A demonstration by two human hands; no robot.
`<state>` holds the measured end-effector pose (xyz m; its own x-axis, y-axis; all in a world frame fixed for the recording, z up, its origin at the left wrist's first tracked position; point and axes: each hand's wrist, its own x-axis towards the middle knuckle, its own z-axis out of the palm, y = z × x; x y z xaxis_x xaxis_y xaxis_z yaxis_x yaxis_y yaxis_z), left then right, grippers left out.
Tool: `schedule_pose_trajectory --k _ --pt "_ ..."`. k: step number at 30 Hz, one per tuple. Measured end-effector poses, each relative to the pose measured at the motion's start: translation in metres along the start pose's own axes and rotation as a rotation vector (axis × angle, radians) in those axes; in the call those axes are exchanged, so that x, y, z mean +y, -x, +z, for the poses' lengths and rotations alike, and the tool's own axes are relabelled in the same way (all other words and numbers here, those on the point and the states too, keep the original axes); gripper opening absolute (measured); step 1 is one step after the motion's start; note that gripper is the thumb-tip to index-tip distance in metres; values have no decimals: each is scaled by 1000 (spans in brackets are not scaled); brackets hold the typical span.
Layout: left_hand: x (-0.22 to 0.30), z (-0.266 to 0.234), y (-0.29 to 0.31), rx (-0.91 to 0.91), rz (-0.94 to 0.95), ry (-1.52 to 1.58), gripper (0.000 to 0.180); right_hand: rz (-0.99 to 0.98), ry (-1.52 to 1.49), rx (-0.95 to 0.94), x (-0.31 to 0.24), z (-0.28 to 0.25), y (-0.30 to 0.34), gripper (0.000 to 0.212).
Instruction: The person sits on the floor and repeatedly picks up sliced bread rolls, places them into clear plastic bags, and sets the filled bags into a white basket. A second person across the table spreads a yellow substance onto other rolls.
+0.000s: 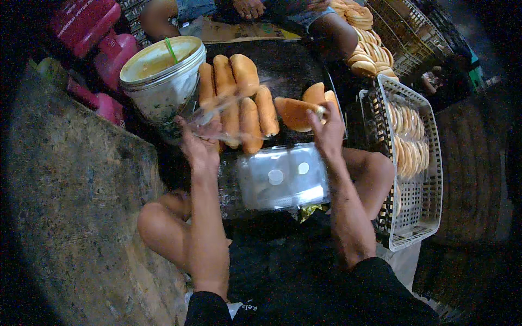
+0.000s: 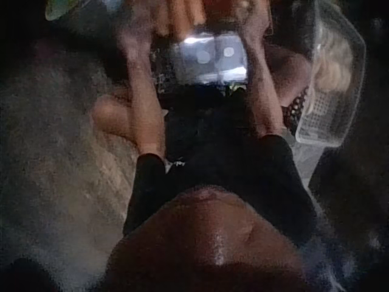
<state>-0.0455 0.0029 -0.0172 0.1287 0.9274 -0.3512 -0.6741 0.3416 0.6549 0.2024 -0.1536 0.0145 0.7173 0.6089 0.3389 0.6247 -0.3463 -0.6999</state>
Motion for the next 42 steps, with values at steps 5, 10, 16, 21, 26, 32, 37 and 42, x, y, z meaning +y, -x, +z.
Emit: schedule_pose_trajectory --k 5,10,16,21,26,32,37,42 --pt "21 7 16 -2 280 -204 58 384 -717 -123 -52 -125 -7 50" --pt "10 42 30 -138 175 -279 61 292 -661 -153 -49 -160 -11 53" --pt "-16 90 120 -678 26 -143 52 292 -895 -227 -33 -104 -2 57" --pt "-58 84 117 -395 -81 -74 69 180 -392 -29 -35 -96 10 56" --pt "-70 107 138 -463 249 -281 83 191 -311 -28 -37 -110 19 52" --pt "-64 108 147 -516 -68 -274 65 358 -823 -213 -26 -117 11 55" --pt "-46 82 122 -400 -211 126 42 -334 -449 23 -73 -106 35 51" --pt "-65 86 112 -420 -407 377 52 -623 -43 80 -84 -93 29 16"
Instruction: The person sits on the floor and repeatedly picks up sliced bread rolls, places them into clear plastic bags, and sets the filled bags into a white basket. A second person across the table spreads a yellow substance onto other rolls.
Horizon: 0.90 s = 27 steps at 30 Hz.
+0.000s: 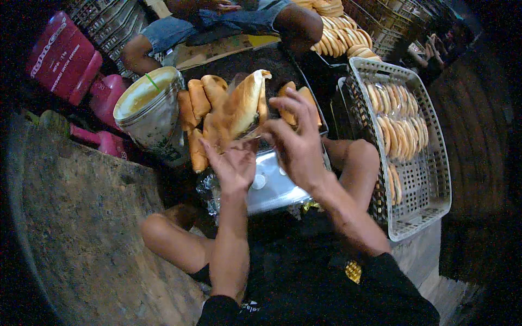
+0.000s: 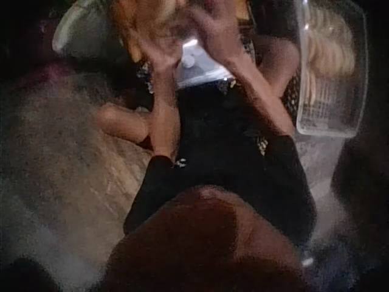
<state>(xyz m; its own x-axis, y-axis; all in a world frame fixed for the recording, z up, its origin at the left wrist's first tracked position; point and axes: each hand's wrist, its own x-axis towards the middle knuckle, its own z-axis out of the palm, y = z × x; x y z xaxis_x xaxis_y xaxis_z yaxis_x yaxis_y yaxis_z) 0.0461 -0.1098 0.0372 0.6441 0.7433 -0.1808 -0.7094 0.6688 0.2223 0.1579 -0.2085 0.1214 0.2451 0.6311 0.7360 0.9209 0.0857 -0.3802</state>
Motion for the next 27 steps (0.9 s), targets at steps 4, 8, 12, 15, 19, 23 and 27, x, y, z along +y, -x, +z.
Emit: schedule_pose_trajectory --k 4,8,12,15,19,23,27 --pt "-53 13 -7 31 -75 -152 61 -8 129 27 9 -67 -6 21" --pt "-94 57 3 108 -230 -125 73 -12 150 16 22 -106 -9 18" --pt "-102 69 5 29 -300 -10 76 -213 227 -190 26 -113 -9 18" --pt "-108 82 14 -77 -158 -140 52 -229 146 -155 28 -105 3 22" --pt "-71 81 19 -165 -29 -260 47 150 -133 234 41 -120 0 47" --pt "-45 87 30 -207 181 -670 57 611 -559 -98 54 -113 6 44" --pt "-30 89 35 -199 383 -982 63 815 -543 -90 48 -94 14 48"
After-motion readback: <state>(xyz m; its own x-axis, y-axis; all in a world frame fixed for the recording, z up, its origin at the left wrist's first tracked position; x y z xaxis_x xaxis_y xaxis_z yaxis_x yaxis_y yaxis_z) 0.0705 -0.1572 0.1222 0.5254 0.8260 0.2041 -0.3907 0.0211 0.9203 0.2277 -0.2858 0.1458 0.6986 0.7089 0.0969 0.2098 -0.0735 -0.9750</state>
